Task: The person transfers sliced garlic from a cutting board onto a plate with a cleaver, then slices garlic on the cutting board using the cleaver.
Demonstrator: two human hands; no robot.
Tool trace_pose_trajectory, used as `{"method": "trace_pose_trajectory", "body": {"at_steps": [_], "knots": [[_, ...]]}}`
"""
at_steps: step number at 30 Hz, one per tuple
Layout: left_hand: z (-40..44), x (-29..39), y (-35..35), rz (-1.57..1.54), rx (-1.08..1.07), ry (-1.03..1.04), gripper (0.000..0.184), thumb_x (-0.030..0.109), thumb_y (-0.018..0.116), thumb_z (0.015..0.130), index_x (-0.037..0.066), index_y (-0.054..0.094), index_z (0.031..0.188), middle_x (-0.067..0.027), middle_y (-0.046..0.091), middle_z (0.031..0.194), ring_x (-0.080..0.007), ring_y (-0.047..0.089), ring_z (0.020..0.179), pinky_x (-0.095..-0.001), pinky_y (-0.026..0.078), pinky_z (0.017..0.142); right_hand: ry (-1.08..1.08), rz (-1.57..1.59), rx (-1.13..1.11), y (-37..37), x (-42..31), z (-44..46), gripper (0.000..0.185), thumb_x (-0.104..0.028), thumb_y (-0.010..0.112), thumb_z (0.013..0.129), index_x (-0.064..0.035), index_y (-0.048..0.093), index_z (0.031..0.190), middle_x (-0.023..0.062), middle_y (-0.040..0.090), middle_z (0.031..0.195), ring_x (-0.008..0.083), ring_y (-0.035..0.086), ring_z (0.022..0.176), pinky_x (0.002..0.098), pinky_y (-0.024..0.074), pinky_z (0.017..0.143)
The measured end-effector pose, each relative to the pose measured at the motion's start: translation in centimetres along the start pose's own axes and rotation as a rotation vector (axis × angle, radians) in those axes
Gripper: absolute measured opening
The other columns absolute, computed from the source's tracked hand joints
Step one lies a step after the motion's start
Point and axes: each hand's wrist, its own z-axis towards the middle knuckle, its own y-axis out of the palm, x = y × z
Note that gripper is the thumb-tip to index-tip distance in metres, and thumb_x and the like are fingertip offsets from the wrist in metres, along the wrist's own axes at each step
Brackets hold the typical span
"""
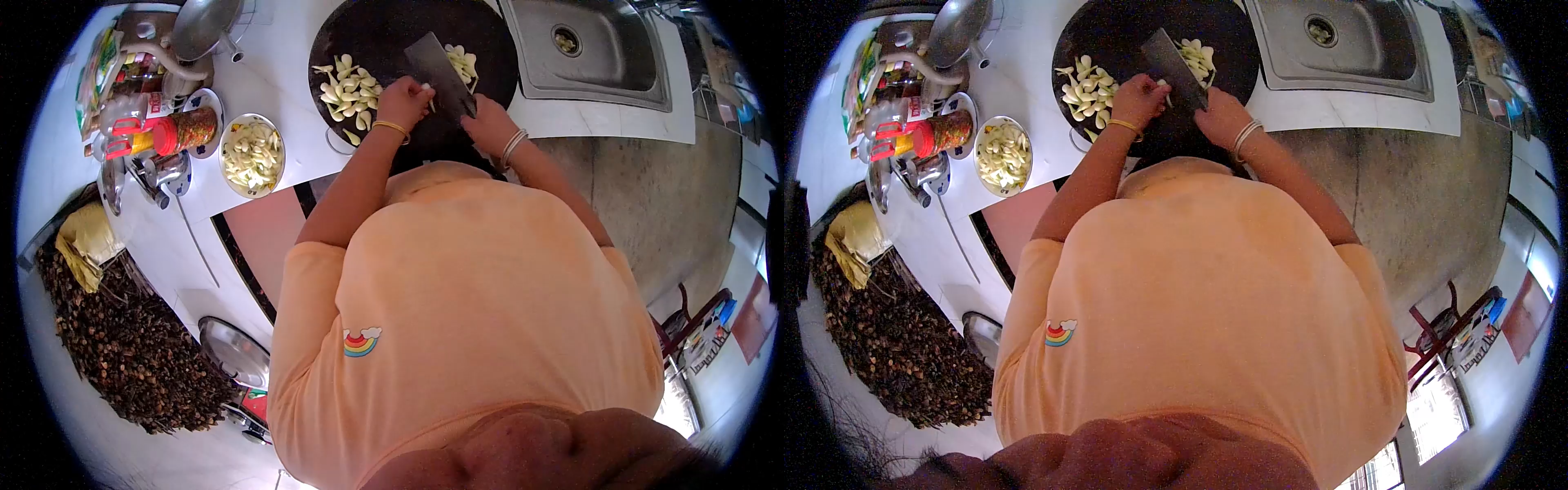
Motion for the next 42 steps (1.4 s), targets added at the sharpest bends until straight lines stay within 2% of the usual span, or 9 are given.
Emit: {"method": "trace_pose_trajectory", "body": {"at_steps": [5,8,13,21,24,29,30,33,42], "knots": [[0.2,-0.6,0.2,-0.173,0.039,-0.034,0.028,0.021,0.073,0.084,0.0,0.056,0.088,-0.0111,0.067,0.071,-0.0162,0.065,0.059,-0.0292,0.054,0.052,0.132,0.182,0.051,0.9,0.0,-0.1,0.039,-0.022,0.059,0.082,0.0094,0.053,0.104,0.0313,0.062,0.098,0.0458,0.06,0.095,0.0479,0.0486,0.085],[0.6,-1.4,0.1,-0.288,-0.026,-0.036,0.028,0.019,0.073,0.084,0.0,0.054,0.092,-0.0114,0.067,0.073,-0.0167,0.065,0.059,-0.0279,0.054,0.052,0.06,0.177,0.075,-0.7,-1.5,-1.6,0.038,-0.022,0.059,0.083,0.0092,0.052,0.104,0.0314,0.062,0.095,0.0461,0.06,0.093,0.0479,0.0489,0.083],[0.5,-1.0,0.0,-0.404,-0.056,-0.075,0.025,0.02,0.07,0.087,-0.001,0.058,0.089,-0.0094,0.066,0.072,-0.0146,0.065,0.059,-0.0267,0.053,0.05,0.081,0.202,0.088,-0.1,0.2,-1.7,0.037,-0.022,0.059,0.084,0.0076,0.052,0.105,0.0313,0.062,0.091,0.0464,0.061,0.089,0.0493,0.0488,0.079],[0.4,-0.4,-0.4,-0.338,-0.057,-0.106,0.023,0.023,0.069,0.089,0.001,0.062,0.088,-0.0076,0.066,0.072,-0.014,0.064,0.058,-0.0263,0.052,0.051,0.021,0.137,0.073,-1.6,-0.4,-2.8,0.033,-0.022,0.059,0.084,0.0068,0.053,0.098,0.0315,0.062,0.089,0.0474,0.061,0.086,0.0494,0.049,0.075],[0.4,-0.3,-0.3,-0.33,-0.049,-0.116,0.022,0.021,0.068,0.089,0.001,0.063,0.084,-0.0068,0.066,0.069,-0.0131,0.064,0.057,-0.0258,0.051,0.049,0.157,0.275,-0.021,-2.0,-0.5,-2.9,0.031,-0.022,0.059,0.084,0.0063,0.054,0.096,0.031,0.062,0.09,0.0478,0.06,0.086,0.0492,0.0489,0.075],[0.7,-0.9,0.0,-0.368,-0.038,-0.108,0.022,0.021,0.067,0.089,0.0,0.063,0.084,-0.0072,0.065,0.069,-0.0135,0.064,0.057,-0.026,0.051,0.05,-0.012,0.105,0.099,-0.6,-0.3,-2.0,0.03,-0.022,0.058,0.084,0.0055,0.054,0.095,0.0297,0.062,0.089,0.0473,0.06,0.088,0.05,0.0484,0.078],[0.7,-0.9,0.0,-0.353,-0.044,-0.114,0.021,0.021,0.066,0.09,0.0,0.062,0.089,-0.008,0.066,0.071,-0.0144,0.064,0.057,-0.0267,0.052,0.051,-0.012,0.104,0.097,-0.4,-0.6,-1.9,0.03,-0.022,0.058,0.084,0.0055,0.054,0.095,0.0297,0.062,0.089,0.0473,0.06,0.088,0.05,0.0484,0.078],[0.6,-0.8,0.3,-0.348,-0.03,-0.125,0.022,0.021,0.066,0.091,0.0,0.06,0.095,-0.0094,0.066,0.072,-0.0156,0.064,0.057,-0.0276,0.053,0.051,0.077,0.017,0.075,-0.4,-1.5,-1.8,0.03,-0.022,0.058,0.084,0.0053,0.054,0.095,0.03,0.062,0.089,0.0472,0.06,0.089,0.05,0.0485,0.079],[0.9,-0.7,0.1,-0.364,-0.017,-0.142,0.031,0.029,0.062,0.093,-0.002,0.059,0.095,-0.0112,0.067,0.074,-0.0172,0.065,0.058,-0.0286,0.053,0.052,0.187,0.131,0.111,-2.4,-1.9,-2.9,0.031,-0.022,0.059,0.086,0.0053,0.052,0.099,0.0308,0.062,0.089,0.0473,0.06,0.087,0.0514,0.0486,0.077]]}}
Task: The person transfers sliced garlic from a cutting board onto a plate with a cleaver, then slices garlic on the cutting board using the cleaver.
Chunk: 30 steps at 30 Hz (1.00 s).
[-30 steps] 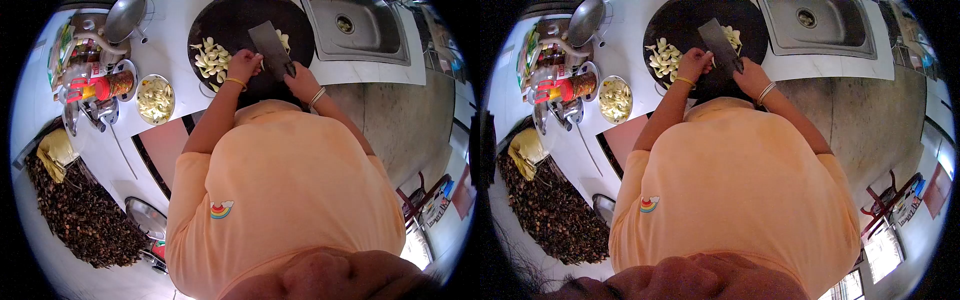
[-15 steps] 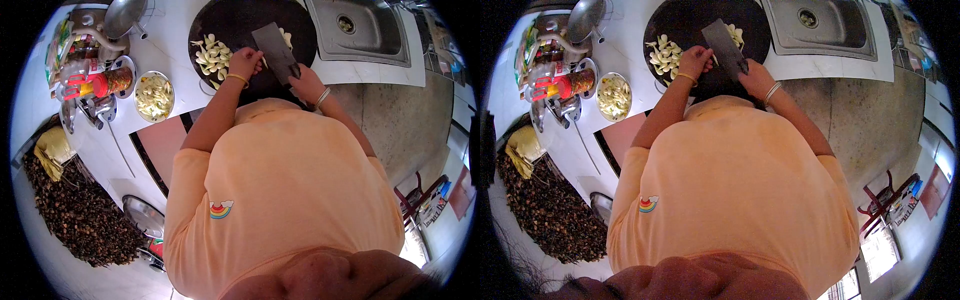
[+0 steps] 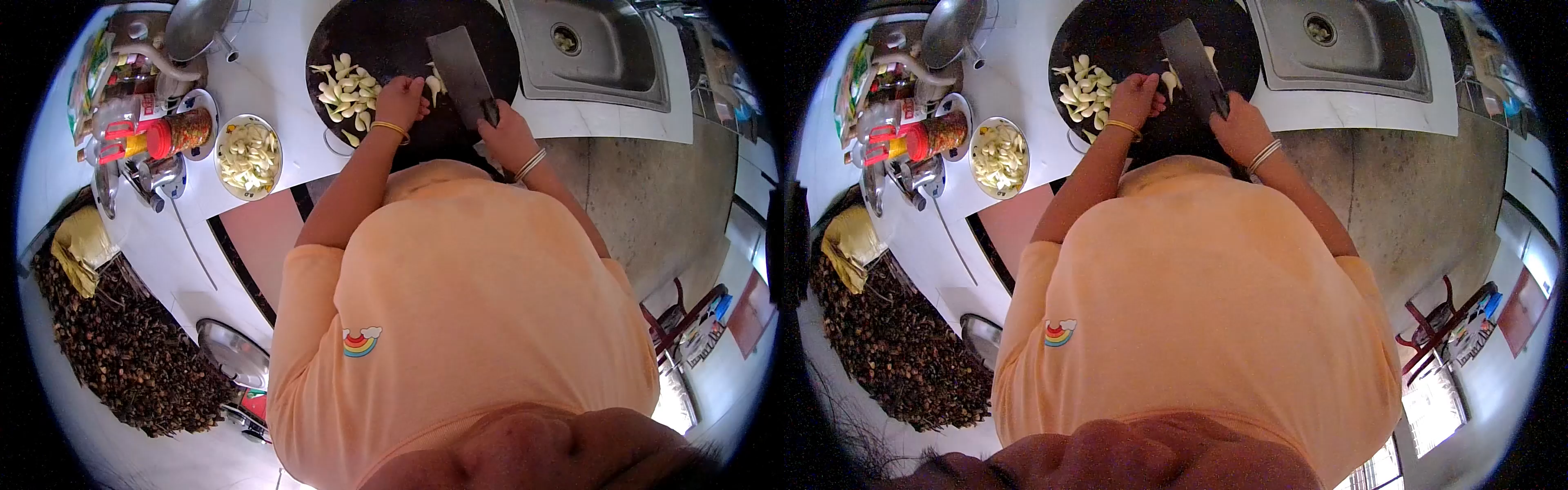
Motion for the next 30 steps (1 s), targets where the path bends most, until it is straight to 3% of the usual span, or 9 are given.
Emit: {"method": "trace_pose_trajectory", "body": {"at_steps": [2,5,7,10,13,19,23,26,30], "knots": [[-0.3,0.6,0.2,0.049,0.013,0.0,0.033,0.031,0.062,0.092,-0.002,0.059,0.097,-0.0113,0.068,0.074,-0.0177,0.066,0.059,-0.0297,0.053,0.054,-0.079,-0.07,0.014,0.6,1.1,0.1,0.033,-0.023,0.059,0.086,0.0055,0.052,0.101,0.0309,0.062,0.088,0.0475,0.061,0.086,0.0515,0.0487,0.077],[-0.8,1.3,0.8,0.379,0.112,0.123,0.036,0.032,0.066,0.089,-0.002,0.06,0.101,-0.0125,0.068,0.075,-0.0229,0.067,0.064,-0.0334,0.054,0.061,-0.078,-0.091,-0.016,0.6,0.8,-0.3,0.035,-0.023,0.059,0.086,0.006,0.051,0.103,0.0315,0.062,0.087,0.0476,0.061,0.086,0.0522,0.0488,0.077],[-0.9,1.2,1.1,0.589,0.158,0.279,0.036,0.028,0.07,0.084,0.0,0.06,0.103,-0.0154,0.068,0.085,-0.029,0.067,0.078,-0.0377,0.053,0.071,-0.078,-0.105,-0.011,0.8,1.3,-0.1,0.035,-0.023,0.059,0.086,0.0061,0.051,0.104,0.0319,0.062,0.088,0.0477,0.061,0.086,0.0523,0.049,0.077],[-1.0,0.8,1.3,0.688,0.187,0.444,0.034,0.023,0.072,0.08,0.002,0.059,0.103,-0.0177,0.066,0.096,-0.0325,0.065,0.09,-0.0405,0.052,0.078,-0.066,-0.133,-0.006,0.7,1.0,-0.3,0.036,-0.023,0.059,0.086,0.0064,0.051,0.106,0.0323,0.062,0.087,0.0477,0.061,0.085,0.0523,0.0494,0.076],[-1.4,1.6,1.6,0.684,0.148,0.421,0.035,0.021,0.072,0.079,0.002,0.057,0.104,-0.0195,0.063,0.101,-0.0328,0.064,0.094,-0.0425,0.051,0.082,-0.055,-0.152,0.015,0.8,1.0,-0.5,0.038,-0.022,0.059,0.085,0.0071,0.051,0.108,0.0322,0.063,0.087,0.0475,0.062,0.084,0.0522,0.0498,0.076],[-1.9,1.1,0.5,0.623,0.185,0.223,0.039,0.025,0.072,0.081,-0.001,0.054,0.104,-0.0177,0.067,0.089,-0.0324,0.066,0.085,-0.0409,0.052,0.076,-0.083,-0.108,0.03,0.7,1.5,-1.0,0.039,-0.023,0.06,0.085,0.0063,0.051,0.11,0.031,0.063,0.085,0.0468,0.062,0.083,0.0519,0.05,0.075],[-1.4,-0.5,0.1,0.58,0.186,0.242,0.039,0.026,0.073,0.082,-0.001,0.054,0.103,-0.0148,0.068,0.083,-0.0274,0.068,0.076,-0.0364,0.054,0.068,-0.074,-0.09,-0.066,0.9,1.0,-1.2,0.037,-0.021,0.058,0.085,0.0053,0.051,0.109,0.0297,0.064,0.084,0.0465,0.062,0.083,0.052,0.0496,0.074],[-0.9,-1.6,0.2,0.378,0.156,0.162,0.037,0.024,0.075,0.078,-0.001,0.057,0.098,-0.0144,0.068,0.082,-0.0267,0.068,0.077,-0.0354,0.054,0.07,-0.094,-0.077,-0.07,1.7,1.8,-1.0,0.035,-0.02,0.058,0.084,0.0052,0.051,0.107,0.0296,0.063,0.083,0.0464,0.062,0.082,0.0521,0.0493,0.073],[-1.4,-0.7,0.1,0.149,0.082,0.1,0.03,0.022,0.074,0.081,-0.001,0.058,0.093,-0.0109,0.067,0.077,-0.0184,0.067,0.065,-0.0293,0.054,0.058,-0.108,-0.09,-0.093,1.8,1.5,-0.9,0.034,-0.019,0.057,0.084,0.0055,0.05,0.105,0.0299,0.063,0.082,0.0465,0.062,0.082,0.0521,0.0492,0.073]]}}
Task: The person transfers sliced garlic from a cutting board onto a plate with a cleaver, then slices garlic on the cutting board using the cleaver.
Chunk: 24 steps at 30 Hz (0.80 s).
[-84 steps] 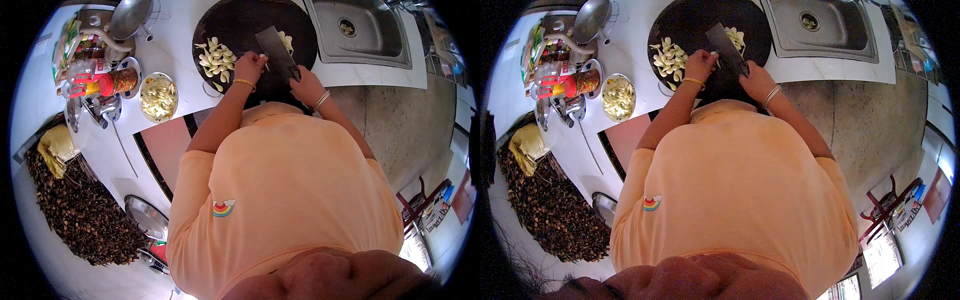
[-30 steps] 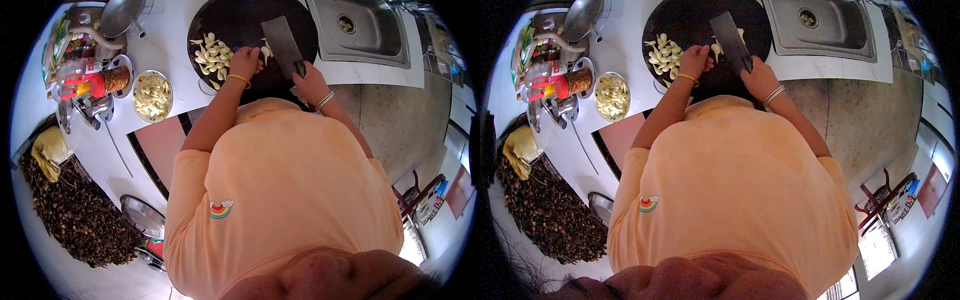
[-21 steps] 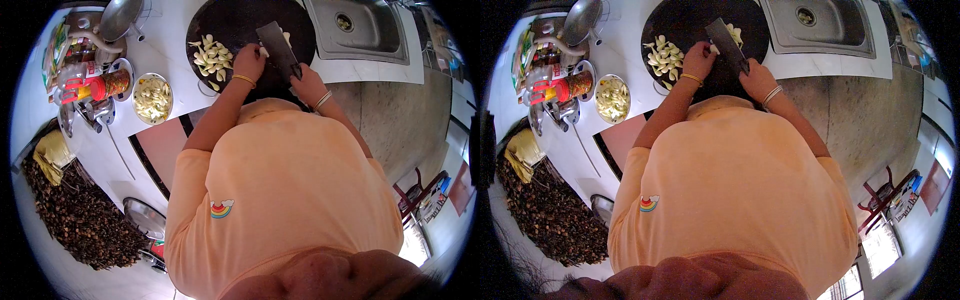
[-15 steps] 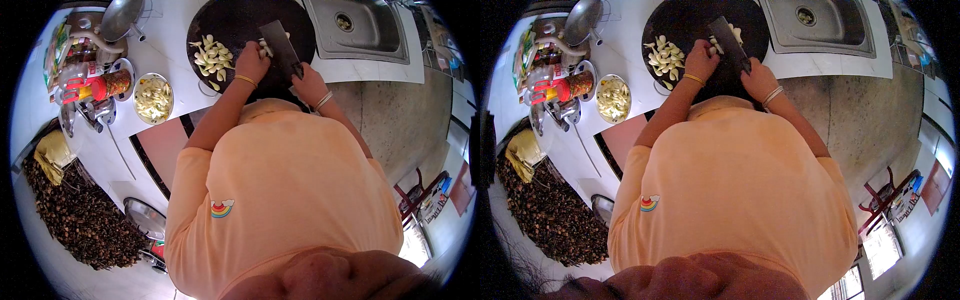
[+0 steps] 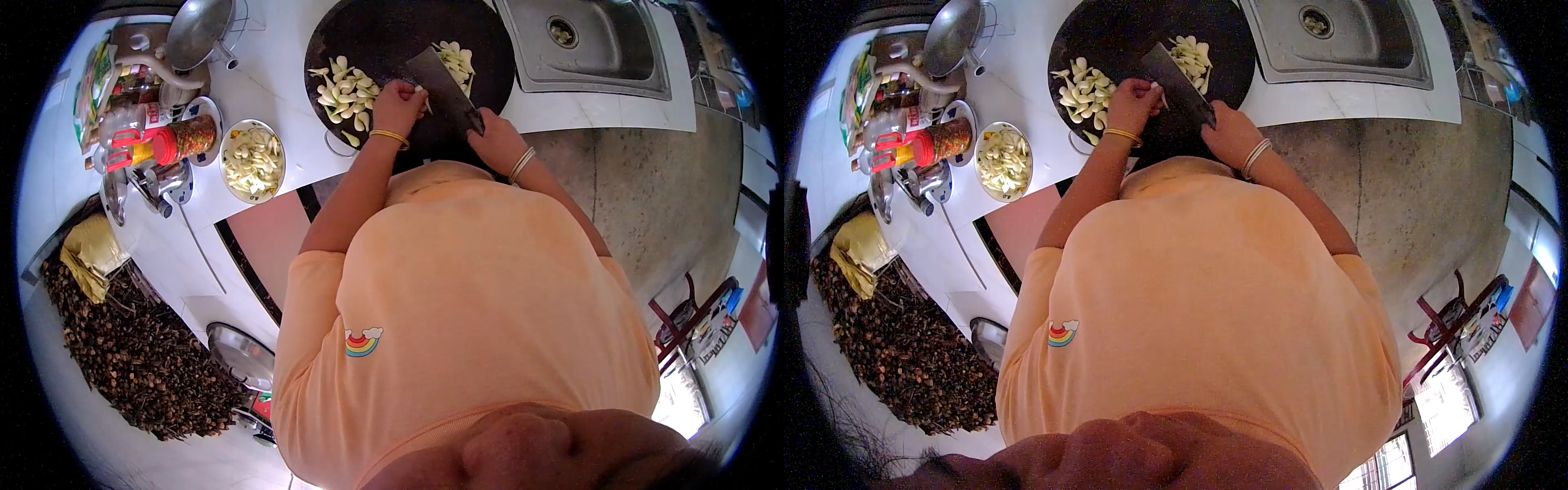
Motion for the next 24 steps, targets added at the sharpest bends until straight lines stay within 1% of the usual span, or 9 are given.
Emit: {"method": "trace_pose_trajectory", "body": {"at_steps": [1,2,4,8,12,14,18,24], "knots": [[0.0,0.0,-0.1,-0.015,-0.013,0.002,0.029,0.022,0.073,0.083,-0.001,0.059,0.092,-0.0101,0.067,0.075,-0.016,0.066,0.062,-0.0274,0.054,0.055,-0.014,-0.003,0.012,0.0,-0.1,0.0,0.034,-0.019,0.057,0.084,0.0057,0.05,0.105,0.0301,0.063,0.082,0.0465,0.062,0.082,0.0521,0.0492,0.073],[0.1,0.0,-0.2,-0.016,-0.013,0.001,0.029,0.022,0.073,0.083,-0.001,0.059,0.092,-0.0101,0.067,0.075,-0.016,0.066,0.062,-0.0274,0.054,0.055,-0.027,-0.006,0.024,0.0,-0.1,-0.1,0.034,-0.019,0.057,0.084,0.0059,0.049,0.105,0.0303,0.062,0.082,0.0464,0.062,0.082,0.052,0.0491,0.073],[0.1,0.6,-0.5,-0.031,-0.063,-0.117,0.027,0.023,0.072,0.085,-0.002,0.061,0.09,-0.0104,0.067,0.074,-0.0149,0.066,0.061,-0.0271,0.054,0.054,-0.024,-0.016,0.013,0.0,-0.1,0.1,0.034,-0.019,0.057,0.084,0.0062,0.049,0.105,0.0303,0.062,0.082,0.0464,0.062,0.082,0.0521,0.0491,0.073],[0.5,0.1,-0.6,-0.082,-0.12,-0.082,0.026,0.023,0.07,0.087,-0.002,0.062,0.088,-0.0092,0.067,0.073,-0.0138,0.065,0.06,-0.0263,0.053,0.053,-0.011,-0.054,-0.033,-0.3,-0.2,0.4,0.036,-0.018,0.056,0.084,0.007,0.049,0.109,0.0304,0.063,0.084,0.0461,0.062,0.082,0.0516,0.0497,0.075],[0.1,0.6,-1.0,-0.099,-0.148,-0.082,0.024,0.023,0.068,0.089,0.0,0.064,0.091,-0.0075,0.066,0.072,-0.0139,0.065,0.059,-0.0258,0.052,0.051,-0.007,-0.049,-0.02,-0.8,-1.0,0.2,0.038,-0.018,0.057,0.084,0.0074,0.05,0.111,0.0307,0.063,0.086,0.046,0.062,0.084,0.0513,0.0503,0.076],[0.1,0.5,-1.0,-0.126,-0.147,-0.081,0.023,0.023,0.067,0.09,0.0,0.064,0.092,-0.0073,0.066,0.072,-0.0138,0.064,0.059,-0.0255,0.052,0.051,0.053,-0.054,-0.009,-1.3,-1.6,0.1,0.039,-0.019,0.057,0.084,0.0074,0.05,0.112,0.0311,0.063,0.087,0.0461,0.062,0.084,0.0512,0.0505,0.076],[0.5,0.2,-1.0,-0.133,-0.16,-0.089,0.024,0.023,0.067,0.09,0.0,0.064,0.092,-0.0077,0.066,0.072,-0.0137,0.064,0.059,-0.0257,0.052,0.051,0.072,-0.039,-0.023,-1.7,-1.9,-0.2,0.039,-0.02,0.058,0.084,0.0072,0.05,0.112,0.031,0.063,0.087,0.0465,0.062,0.084,0.0515,0.0502,0.076],[0.8,-0.3,-1.0,-0.153,-0.182,-0.1,0.024,0.023,0.066,0.09,-0.001,0.064,0.093,-0.008,0.066,0.072,-0.0136,0.064,0.059,-0.0258,0.052,0.052,0.027,-0.042,-0.02,-1.1,-0.8,-0.2,0.039,-0.021,0.058,0.083,0.007,0.051,0.109,0.031,0.063,0.087,0.0468,0.062,0.085,0.0518,0.0498,0.076]]}}
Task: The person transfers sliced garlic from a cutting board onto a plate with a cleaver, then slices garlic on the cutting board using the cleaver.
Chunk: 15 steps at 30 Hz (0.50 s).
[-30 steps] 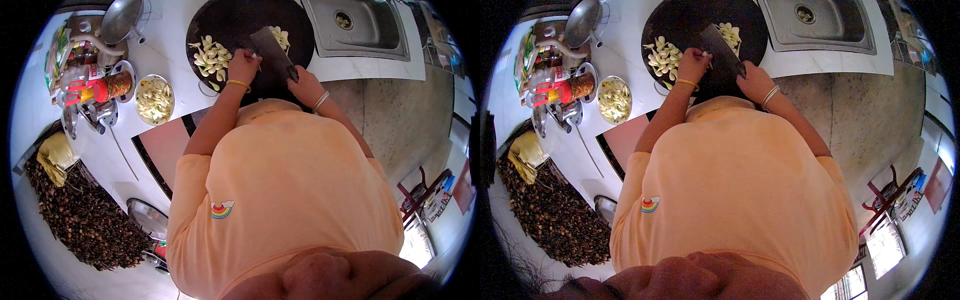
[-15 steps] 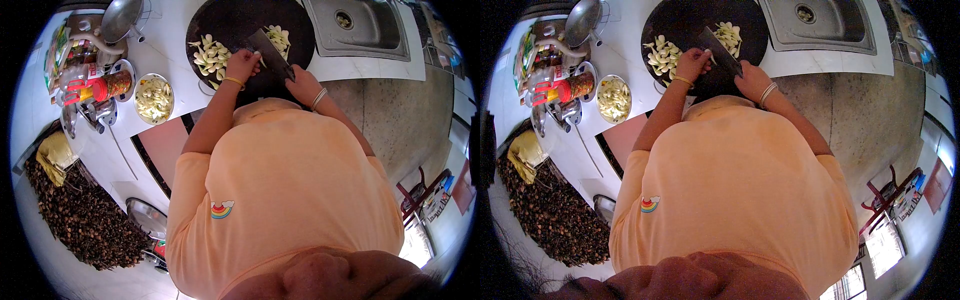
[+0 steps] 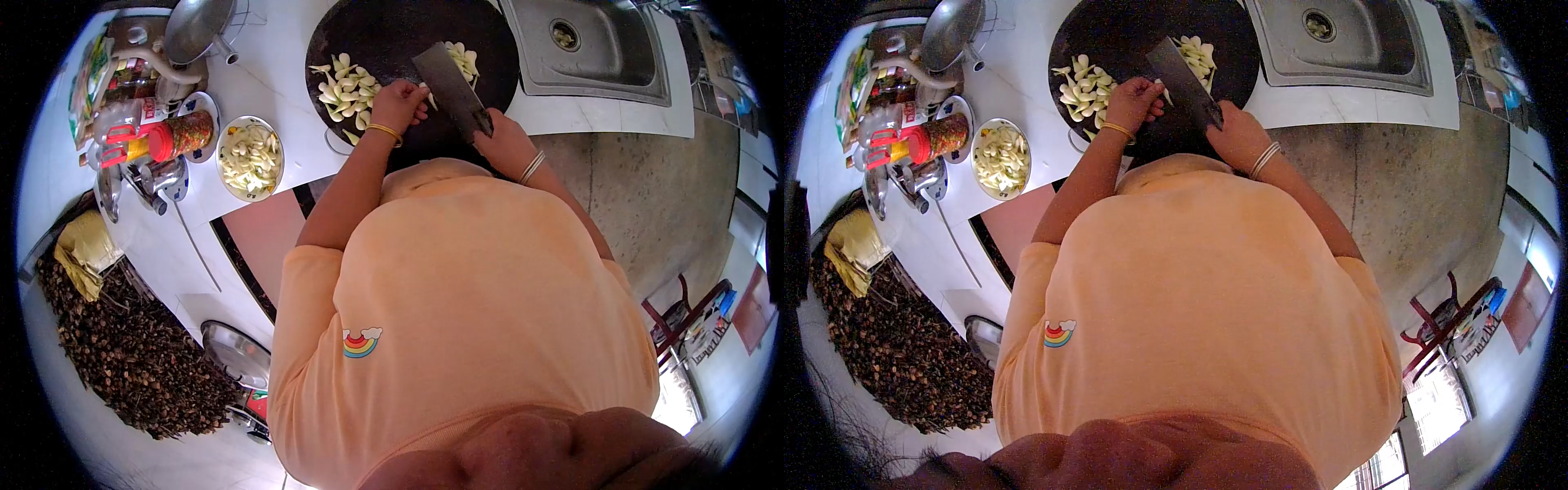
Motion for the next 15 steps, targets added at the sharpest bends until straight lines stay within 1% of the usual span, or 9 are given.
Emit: {"method": "trace_pose_trajectory", "body": {"at_steps": [2,3,5,8,12,14,15], "knots": [[-0.1,0.2,0.1,0.012,-0.002,0.007,0.024,0.022,0.066,0.09,-0.001,0.064,0.092,-0.008,0.066,0.072,-0.0136,0.064,0.059,-0.0258,0.052,0.052,-0.012,0.028,0.056,0.5,0.4,0.0,0.033,-0.023,0.058,0.083,0.0044,0.054,0.102,0.029,0.062,0.084,0.046,0.061,0.081,0.0483,0.0487,0.073],[-0.2,0.3,0.1,0.017,0.004,0.006,0.024,0.022,0.066,0.09,-0.001,0.064,0.092,-0.008,0.066,0.072,-0.0137,0.064,0.059,-0.0258,0.052,0.052,-0.011,0.028,0.055,0.3,0.2,0.0,0.033,-0.023,0.058,0.083,0.0044,0.054,0.102,0.029,0.062,0.084,0.046,0.061,0.081,0.0483,0.0487,0.073],[-0.4,0.3,0.2,0.021,0.008,0.002,0.024,0.023,0.066,0.09,-0.001,0.064,0.092,-0.008,0.066,0.072,-0.0137,0.064,0.059,-0.0257,0.052,0.052,0.007,0.061,-0.001,-0.2,-0.5,0.1,0.034,-0.02,0.057,0.082,0.008,0.053,0.101,0.0316,0.062,0.088,0.0476,0.061,0.087,0.052,0.0487,0.078],[-0.6,0.6,0.3,0.064,0.029,0.01,0.023,0.022,0.065,0.091,-0.001,0.064,0.092,-0.0078,0.066,0.072,-0.0135,0.065,0.059,-0.0257,0.052,0.052,0.047,0.083,-0.019,-0.5,-1.3,0.4,0.032,-0.02,0.057,0.082,0.0078,0.054,0.098,0.0318,0.062,0.088,0.0476,0.061,0.087,0.0515,0.0484,0.079],[-0.7,0.4,0.4,0.054,0.032,0.03,0.022,0.022,0.064,0.091,0.0,0.064,0.091,-0.0075,0.066,0.072,-0.0133,0.065,0.059,-0.026,0.052,0.052,0.022,0.079,0.0,-0.1,-0.8,0.9,0.03,-0.019,0.057,0.083,0.0078,0.054,0.096,0.0319,0.062,0.088,0.0474,0.061,0.088,0.051,0.0483,0.079],[-0.7,0.4,0.4,0.063,0.037,0.037,0.022,0.022,0.064,0.091,0.0,0.064,0.091,-0.0073,0.066,0.072,-0.0132,0.065,0.059,-0.0261,0.052,0.052,0.034,0.085,-0.026,-0.2,-1.1,1.2,0.03,-0.019,0.057,0.083,0.0079,0.054,0.095,0.0322,0.062,0.089,0.0471,0.061,0.089,0.0505,0.0484,0.08],[-0.7,0.3,0.4,0.1,0.038,0.048,0.024,0.024,0.064,0.092,0.0,0.064,0.093,-0.0077,0.067,0.073,-0.0136,0.065,0.059,-0.0266,0.053,0.051,0.034,0.083,-0.027,-0.2,-1.3,1.2,0.03,-0.019,0.057,0.083,0.0079,0.054,0.095,0.0322,0.062,0.089,0.0471,0.061,0.089,0.0505,0.0484,0.08]]}}
